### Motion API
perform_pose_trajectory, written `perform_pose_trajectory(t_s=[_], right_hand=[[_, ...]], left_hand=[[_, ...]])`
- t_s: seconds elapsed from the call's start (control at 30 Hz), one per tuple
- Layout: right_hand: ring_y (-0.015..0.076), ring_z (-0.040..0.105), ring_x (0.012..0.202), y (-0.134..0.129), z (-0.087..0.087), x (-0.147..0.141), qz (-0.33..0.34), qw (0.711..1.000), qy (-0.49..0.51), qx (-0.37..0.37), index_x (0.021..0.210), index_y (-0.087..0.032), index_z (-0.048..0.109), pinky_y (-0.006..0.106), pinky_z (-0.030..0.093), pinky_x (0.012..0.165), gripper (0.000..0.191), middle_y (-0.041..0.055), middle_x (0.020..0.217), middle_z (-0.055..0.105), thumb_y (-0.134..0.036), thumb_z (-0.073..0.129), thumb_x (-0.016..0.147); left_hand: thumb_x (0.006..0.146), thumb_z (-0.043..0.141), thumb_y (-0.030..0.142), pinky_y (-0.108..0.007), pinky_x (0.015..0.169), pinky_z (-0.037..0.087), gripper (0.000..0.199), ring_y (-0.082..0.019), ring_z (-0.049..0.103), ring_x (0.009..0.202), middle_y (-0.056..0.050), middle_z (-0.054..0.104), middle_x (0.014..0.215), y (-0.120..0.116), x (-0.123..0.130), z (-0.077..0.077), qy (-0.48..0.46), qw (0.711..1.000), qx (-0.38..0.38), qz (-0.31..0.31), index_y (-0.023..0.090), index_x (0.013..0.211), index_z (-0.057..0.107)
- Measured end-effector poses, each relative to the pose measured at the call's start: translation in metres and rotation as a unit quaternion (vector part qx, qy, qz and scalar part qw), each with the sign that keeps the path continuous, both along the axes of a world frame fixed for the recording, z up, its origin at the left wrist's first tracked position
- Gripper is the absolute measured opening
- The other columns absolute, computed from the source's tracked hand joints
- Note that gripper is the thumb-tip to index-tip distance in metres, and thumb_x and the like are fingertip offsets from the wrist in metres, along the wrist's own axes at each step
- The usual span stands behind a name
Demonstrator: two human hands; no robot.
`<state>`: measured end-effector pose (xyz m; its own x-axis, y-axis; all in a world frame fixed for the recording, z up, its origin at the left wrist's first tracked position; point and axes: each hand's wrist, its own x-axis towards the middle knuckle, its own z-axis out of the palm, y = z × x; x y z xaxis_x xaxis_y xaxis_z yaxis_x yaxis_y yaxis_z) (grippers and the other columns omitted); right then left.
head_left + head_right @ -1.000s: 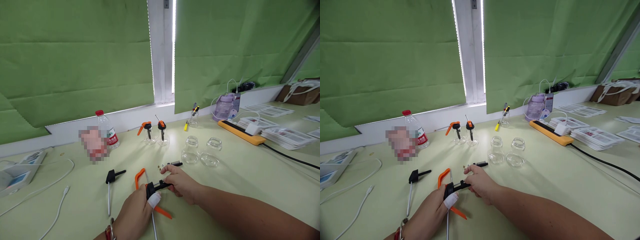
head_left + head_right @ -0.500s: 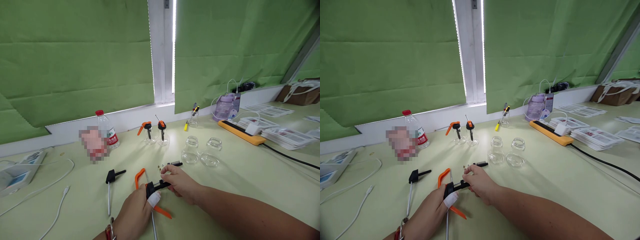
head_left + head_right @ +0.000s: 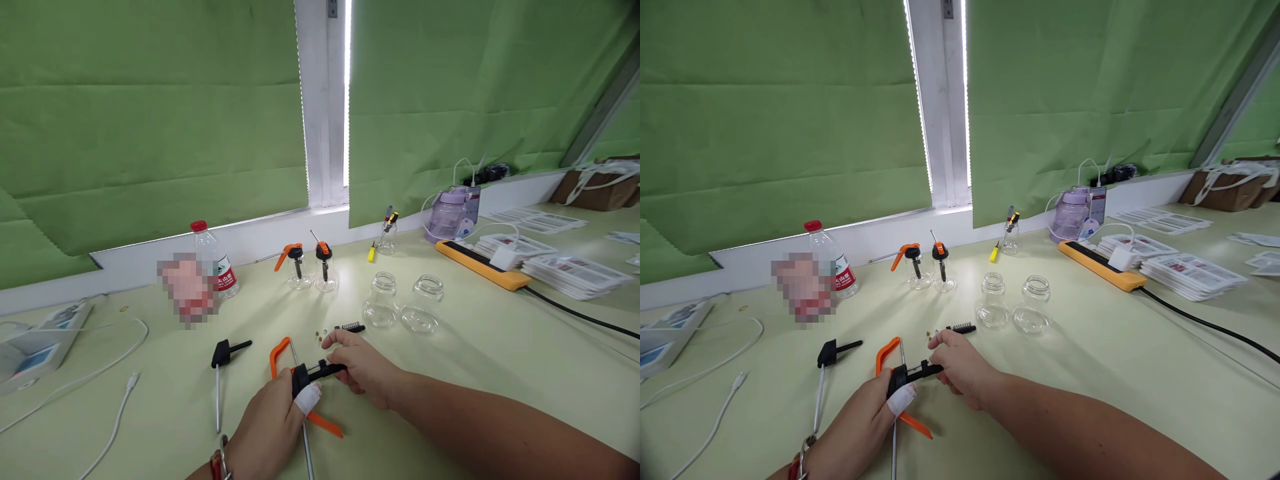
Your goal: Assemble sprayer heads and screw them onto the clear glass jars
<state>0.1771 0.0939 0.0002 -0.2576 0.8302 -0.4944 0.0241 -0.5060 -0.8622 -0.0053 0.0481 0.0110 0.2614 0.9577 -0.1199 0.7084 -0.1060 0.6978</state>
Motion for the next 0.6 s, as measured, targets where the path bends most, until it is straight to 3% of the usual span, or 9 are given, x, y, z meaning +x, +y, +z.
perform_pose_trajectory(t_s=[0.27,0.6], right_hand=[[0.0056,0.034,0.044,-0.001,0.002,0.001,0.014,1.000,-0.012,0.017,0.091,-0.023,0.049,0.019,0.013,0.040,0.029,-0.0064,0.057,0.041,-0.015,0.051,0.064],[0.0056,0.026,0.041,0.011,0.002,0.031,0.087,0.993,-0.054,0.062,0.076,-0.021,0.045,0.020,0.011,0.039,0.008,-0.0073,0.049,0.041,-0.017,0.051,0.072]], left_hand=[[0.088,0.038,0.049,-0.032,0.064,0.043,0.034,-0.022,0.056,0.070,-0.004,0.063,0.077,-0.001,-0.001,0.002,-0.014,1.000,0.010,-0.015,0.021,0.088,0.057],[0.088,0.037,0.053,-0.030,0.065,0.043,0.038,-0.019,0.052,0.072,-0.002,0.060,0.080,0.003,-0.005,0.002,-0.040,0.998,-0.048,-0.018,0.020,0.077,0.051]])
